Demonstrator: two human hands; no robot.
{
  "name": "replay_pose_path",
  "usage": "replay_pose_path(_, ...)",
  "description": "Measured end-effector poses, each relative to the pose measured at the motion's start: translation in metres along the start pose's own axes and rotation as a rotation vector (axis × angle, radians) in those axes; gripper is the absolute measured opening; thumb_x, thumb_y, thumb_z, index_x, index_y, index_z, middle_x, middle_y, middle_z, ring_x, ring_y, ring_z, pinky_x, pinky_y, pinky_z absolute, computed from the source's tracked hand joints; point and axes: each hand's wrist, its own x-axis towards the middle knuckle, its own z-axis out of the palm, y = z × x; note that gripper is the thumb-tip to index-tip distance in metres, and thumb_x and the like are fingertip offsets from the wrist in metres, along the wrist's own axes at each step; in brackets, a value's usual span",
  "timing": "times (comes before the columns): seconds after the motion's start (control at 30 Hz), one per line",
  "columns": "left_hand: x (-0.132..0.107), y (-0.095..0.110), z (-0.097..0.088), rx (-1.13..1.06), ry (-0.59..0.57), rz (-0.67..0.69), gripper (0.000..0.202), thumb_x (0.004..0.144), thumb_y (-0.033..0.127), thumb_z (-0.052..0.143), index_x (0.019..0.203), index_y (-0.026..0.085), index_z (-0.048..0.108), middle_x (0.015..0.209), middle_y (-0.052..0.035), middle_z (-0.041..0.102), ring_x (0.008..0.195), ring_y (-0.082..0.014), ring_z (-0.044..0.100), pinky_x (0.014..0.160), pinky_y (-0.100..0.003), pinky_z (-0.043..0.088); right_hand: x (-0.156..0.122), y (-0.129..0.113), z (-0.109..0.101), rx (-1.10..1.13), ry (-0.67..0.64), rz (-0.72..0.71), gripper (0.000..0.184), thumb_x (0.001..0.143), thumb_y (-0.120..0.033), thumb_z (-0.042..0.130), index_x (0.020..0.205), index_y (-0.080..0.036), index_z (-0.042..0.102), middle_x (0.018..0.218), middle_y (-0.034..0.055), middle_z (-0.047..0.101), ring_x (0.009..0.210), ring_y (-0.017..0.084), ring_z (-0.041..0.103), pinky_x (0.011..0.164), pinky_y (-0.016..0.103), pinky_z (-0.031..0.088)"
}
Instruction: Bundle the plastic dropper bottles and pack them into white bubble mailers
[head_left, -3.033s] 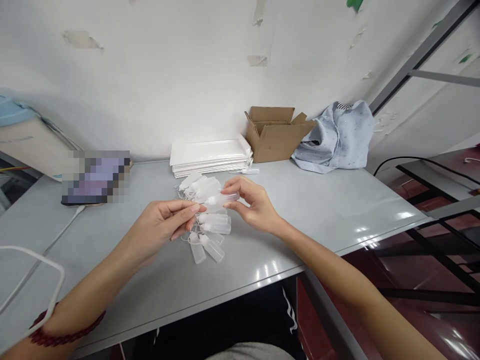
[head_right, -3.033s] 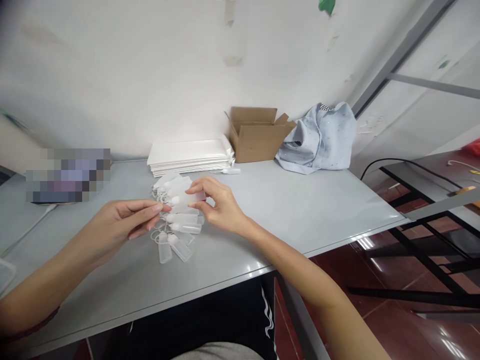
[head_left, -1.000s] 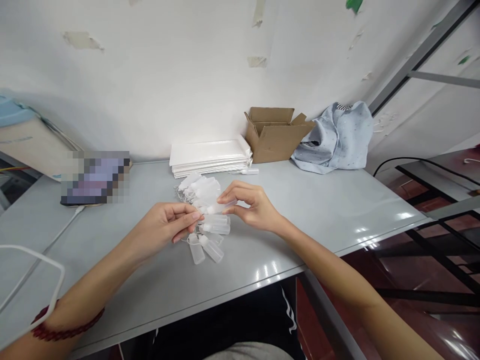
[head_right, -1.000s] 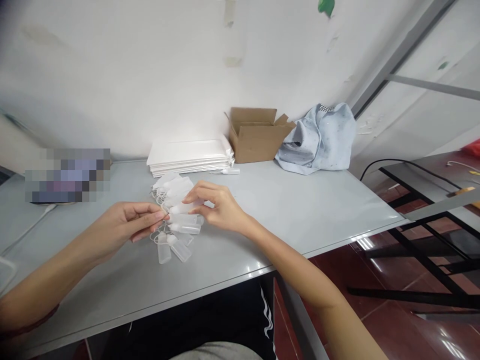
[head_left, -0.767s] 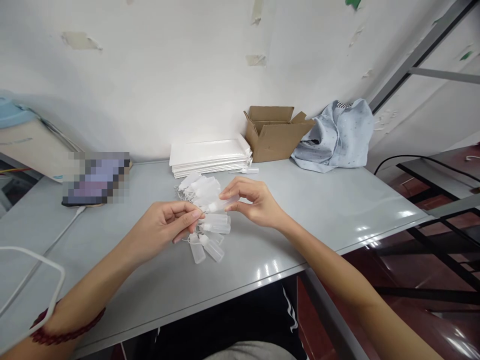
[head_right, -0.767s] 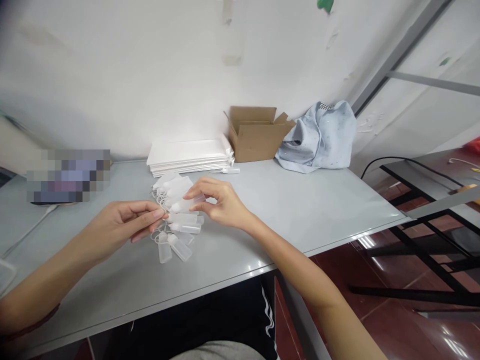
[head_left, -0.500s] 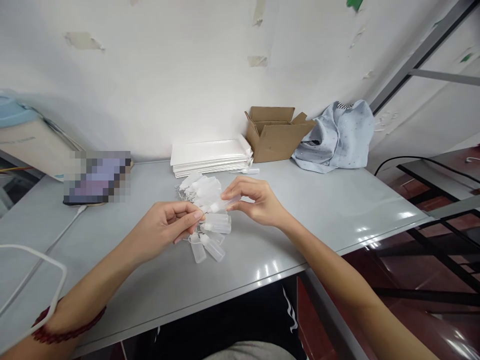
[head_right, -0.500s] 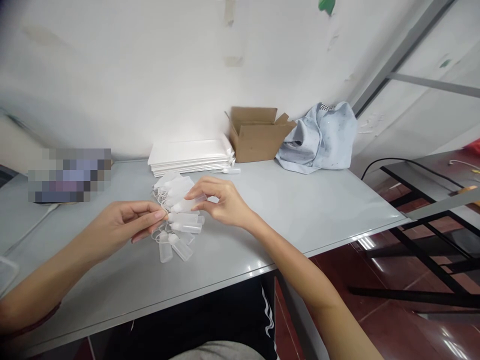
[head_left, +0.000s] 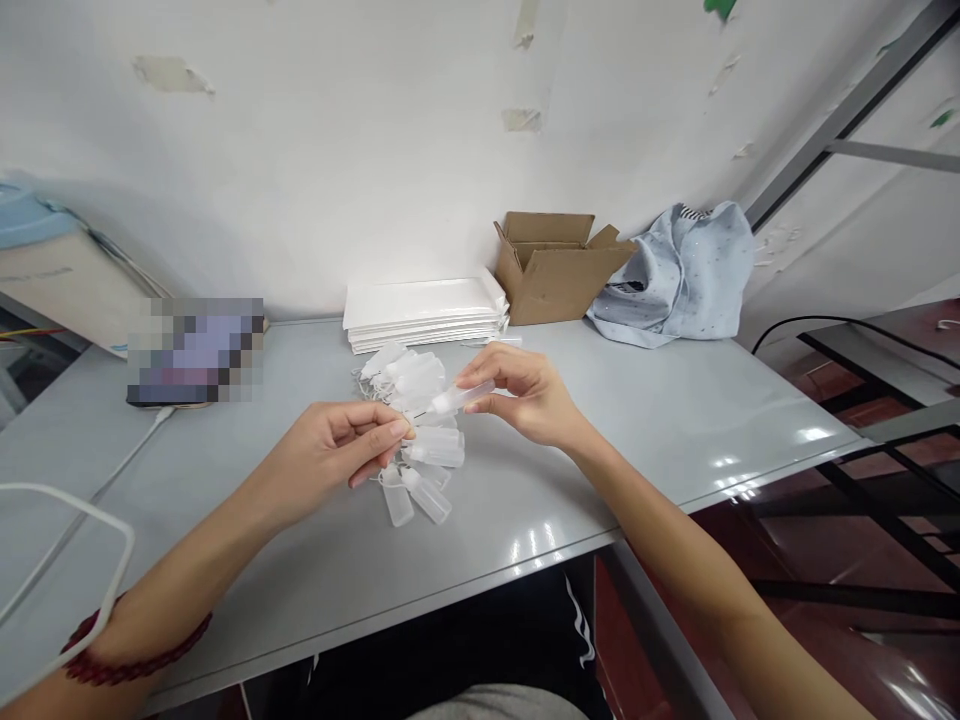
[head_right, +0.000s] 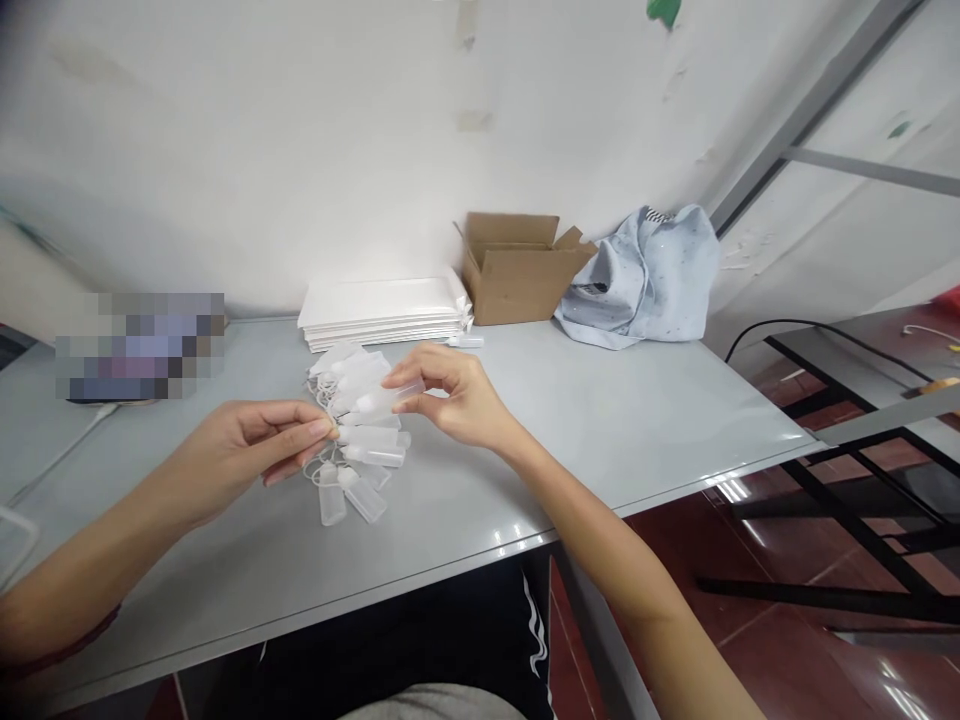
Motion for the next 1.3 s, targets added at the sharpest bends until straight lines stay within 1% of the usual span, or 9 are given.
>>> replay_pose_path(0.13, -0.0009, 0.0011, 0.0020, -0.021, 0.008, -0.001, 0.034, 0.087, 0.044, 0.054, 0.066, 0.018, 0.059, 0.048, 0.0068, 0.041, 0.047, -0.0075, 0.035, 0.052, -0.021, 0.034, -0.0010, -0.0016, 0.0044, 0.017, -0.009, -0.008, 0.018, 0.072, -0.009, 0.073, 0.086, -0.020, 0.071, 0.086, 0.0025, 0.065, 0.080, 0.013, 0.061, 0.066, 0.026, 0.050)
replay_pose_path(0.27, -0.0021, 0.0015, 0.0010, -0.022, 0.018, 0.005, 0.033, 0.087, 0.044, 0.054, 0.067, 0.018, 0.060, 0.049, 0.0068, 0.041, 0.046, -0.0075, 0.034, 0.052, -0.022, 0.033, -0.0014, -0.0012, 0.0032, 0.031, -0.003, 0.001, 0.016, 0.072, -0.011, 0.074, 0.085, -0.020, 0.071, 0.086, 0.0028, 0.065, 0.081, 0.014, 0.062, 0.067, 0.027, 0.051)
replay_pose_path(0.43, -0.0025, 0.0016, 0.0008, -0.018, 0.025, 0.000, 0.033, 0.087, 0.045, 0.054, 0.069, 0.019, 0.061, 0.046, 0.0074, 0.038, 0.047, -0.0080, 0.034, 0.051, -0.022, 0.032, -0.0015, -0.0022, 0.0034, 0.038, -0.011, 0.014, 0.017, 0.071, -0.011, 0.074, 0.085, -0.020, 0.071, 0.087, 0.0026, 0.065, 0.080, 0.013, 0.062, 0.066, 0.027, 0.051)
replay_pose_path(0.67, -0.0017, 0.0003, 0.0003, -0.039, 0.014, -0.007, 0.031, 0.086, 0.044, 0.056, 0.070, 0.019, 0.063, 0.048, 0.0069, 0.041, 0.046, -0.0075, 0.035, 0.052, -0.022, 0.034, -0.0015, -0.0034, 0.0039, 0.039, -0.026, 0.027, 0.016, 0.072, -0.012, 0.074, 0.086, -0.019, 0.071, 0.087, 0.0030, 0.064, 0.081, 0.013, 0.061, 0.067, 0.027, 0.051)
replay_pose_path(0.77, -0.0019, 0.0005, -0.0003, -0.029, 0.010, -0.007, 0.032, 0.086, 0.044, 0.056, 0.068, 0.018, 0.062, 0.050, 0.0065, 0.043, 0.046, -0.0071, 0.035, 0.053, -0.021, 0.034, -0.0015, -0.0029, 0.0032, 0.040, -0.033, 0.027, 0.016, 0.073, -0.012, 0.073, 0.086, -0.019, 0.071, 0.088, 0.0029, 0.064, 0.081, 0.013, 0.061, 0.068, 0.028, 0.050)
replay_pose_path(0.9, -0.0027, 0.0002, -0.0002, -0.025, -0.005, -0.005, 0.033, 0.087, 0.043, 0.055, 0.064, 0.019, 0.059, 0.050, 0.0063, 0.042, 0.047, -0.0075, 0.036, 0.054, -0.022, 0.036, -0.0014, -0.0028, 0.0028, 0.008, -0.049, 0.013, 0.015, 0.073, -0.011, 0.073, 0.086, -0.019, 0.071, 0.087, 0.0024, 0.065, 0.080, 0.013, 0.061, 0.068, 0.027, 0.050)
replay_pose_path(1.13, -0.0021, 0.0013, 0.0022, -0.004, -0.004, -0.002, 0.033, 0.086, 0.043, 0.055, 0.063, 0.019, 0.058, 0.048, 0.0058, 0.042, 0.045, -0.0088, 0.036, 0.049, -0.022, 0.034, -0.0022, -0.0052, 0.0050, -0.055, -0.060, -0.015, 0.014, 0.075, -0.009, 0.070, 0.085, -0.020, 0.070, 0.087, 0.0027, 0.066, 0.081, 0.014, 0.062, 0.068, 0.028, 0.051)
replay_pose_path(1.3, -0.0012, 0.0030, 0.0032, -0.017, -0.017, -0.020, 0.030, 0.084, 0.043, 0.056, 0.067, 0.018, 0.061, 0.053, 0.0047, 0.047, 0.045, -0.0079, 0.037, 0.047, -0.022, 0.033, -0.0021, -0.0068, 0.0073, -0.087, -0.078, -0.045, 0.013, 0.075, -0.008, 0.069, 0.083, -0.019, 0.069, 0.086, 0.0028, 0.067, 0.082, 0.015, 0.064, 0.071, 0.029, 0.052)
